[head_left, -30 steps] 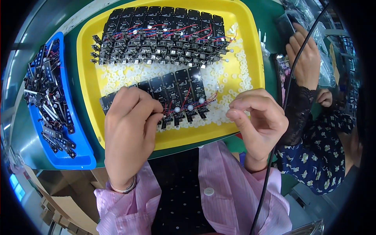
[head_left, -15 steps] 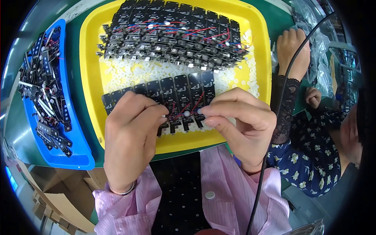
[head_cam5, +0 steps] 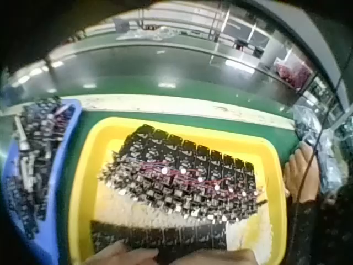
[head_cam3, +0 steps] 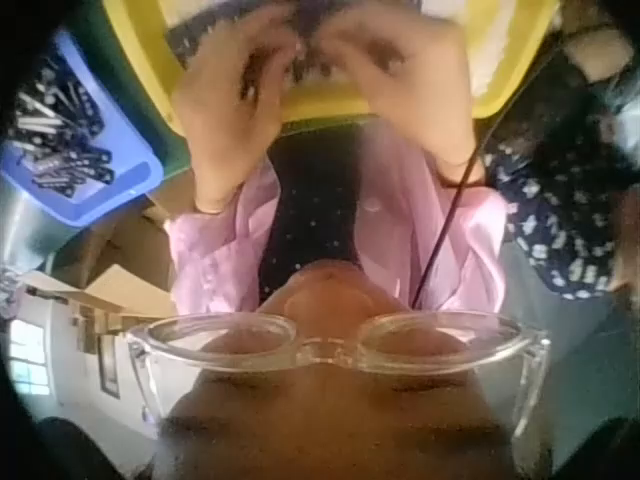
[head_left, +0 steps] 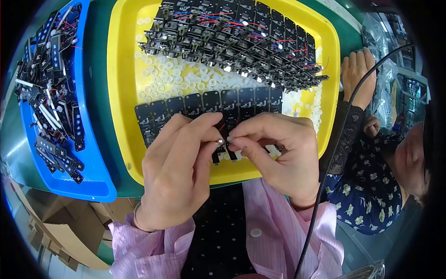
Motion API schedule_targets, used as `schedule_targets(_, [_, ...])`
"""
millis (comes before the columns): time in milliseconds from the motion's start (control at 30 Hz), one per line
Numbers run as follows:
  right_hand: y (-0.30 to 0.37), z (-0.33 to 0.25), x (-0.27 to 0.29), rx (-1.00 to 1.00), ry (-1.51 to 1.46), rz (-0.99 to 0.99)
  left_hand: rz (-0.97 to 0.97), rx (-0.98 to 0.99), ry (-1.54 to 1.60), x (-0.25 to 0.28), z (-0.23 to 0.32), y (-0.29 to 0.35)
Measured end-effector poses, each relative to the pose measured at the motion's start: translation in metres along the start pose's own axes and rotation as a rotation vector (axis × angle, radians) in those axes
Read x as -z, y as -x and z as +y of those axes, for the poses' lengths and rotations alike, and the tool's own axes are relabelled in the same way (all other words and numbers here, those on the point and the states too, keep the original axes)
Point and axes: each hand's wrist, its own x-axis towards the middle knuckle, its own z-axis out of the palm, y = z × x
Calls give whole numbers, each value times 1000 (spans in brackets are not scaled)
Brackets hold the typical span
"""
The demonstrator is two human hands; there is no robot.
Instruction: The person assembles electronic circuit boards by manually attaching small plastic components to the boards.
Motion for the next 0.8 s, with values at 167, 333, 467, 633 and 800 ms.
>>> schedule_targets(167, [-4,-4,-5,51,127,-18,6,38,84,2,-2,5])
schedule_targets(333, [0,-1,-9,85,133,6,38,93,110,1,-3,9])
schedule_targets(467, [1,6,-11,143,103,9,-7,120,125,3,-3,9])
schedule_targets(633, [2,4,-15,128,67,71,10,127,135,3,-3,10])
schedule_targets(800, [1,0,-11,125,59,-1,5,122,122,3,-4,10])
